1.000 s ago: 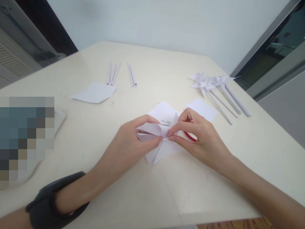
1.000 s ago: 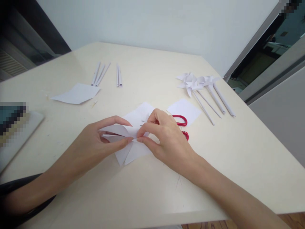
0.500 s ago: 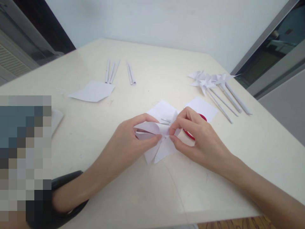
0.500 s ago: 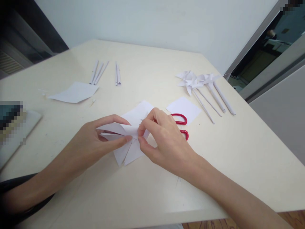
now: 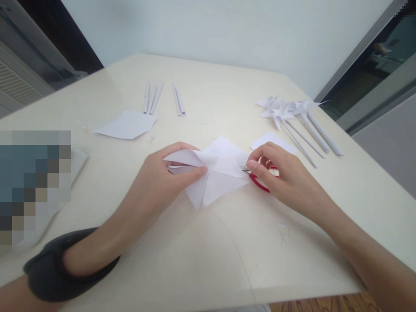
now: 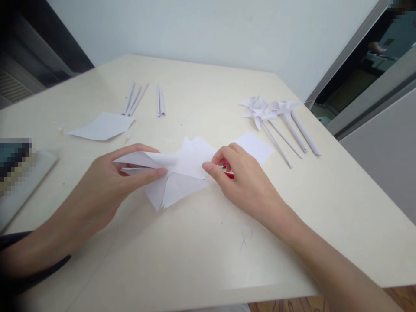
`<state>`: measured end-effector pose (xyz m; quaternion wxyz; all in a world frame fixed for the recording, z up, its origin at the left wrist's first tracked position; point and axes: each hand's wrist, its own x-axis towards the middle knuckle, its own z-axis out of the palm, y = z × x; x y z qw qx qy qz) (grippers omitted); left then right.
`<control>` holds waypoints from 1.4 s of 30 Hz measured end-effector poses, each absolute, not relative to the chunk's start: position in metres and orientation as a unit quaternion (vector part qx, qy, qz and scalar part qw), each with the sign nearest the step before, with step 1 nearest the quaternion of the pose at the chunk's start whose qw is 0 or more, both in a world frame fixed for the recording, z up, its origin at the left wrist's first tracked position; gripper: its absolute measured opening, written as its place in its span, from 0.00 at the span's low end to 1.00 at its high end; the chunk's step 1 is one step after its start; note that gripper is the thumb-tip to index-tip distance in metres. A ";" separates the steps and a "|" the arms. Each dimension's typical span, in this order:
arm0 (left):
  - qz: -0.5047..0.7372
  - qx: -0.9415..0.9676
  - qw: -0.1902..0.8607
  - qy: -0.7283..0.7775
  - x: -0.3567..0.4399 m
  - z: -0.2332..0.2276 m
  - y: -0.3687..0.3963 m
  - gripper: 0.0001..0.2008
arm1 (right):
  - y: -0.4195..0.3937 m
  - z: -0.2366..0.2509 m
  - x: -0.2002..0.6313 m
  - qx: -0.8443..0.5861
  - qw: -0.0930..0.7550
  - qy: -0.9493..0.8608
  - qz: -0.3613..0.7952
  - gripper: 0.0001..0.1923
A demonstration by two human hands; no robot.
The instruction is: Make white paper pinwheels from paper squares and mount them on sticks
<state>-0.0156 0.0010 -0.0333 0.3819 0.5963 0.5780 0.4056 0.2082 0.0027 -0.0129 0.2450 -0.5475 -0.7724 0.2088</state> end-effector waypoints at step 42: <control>0.357 0.617 0.402 0.575 -0.008 -0.029 -0.006 0.07 | 0.000 -0.011 0.204 -0.400 0.353 -0.744 0.403 0.05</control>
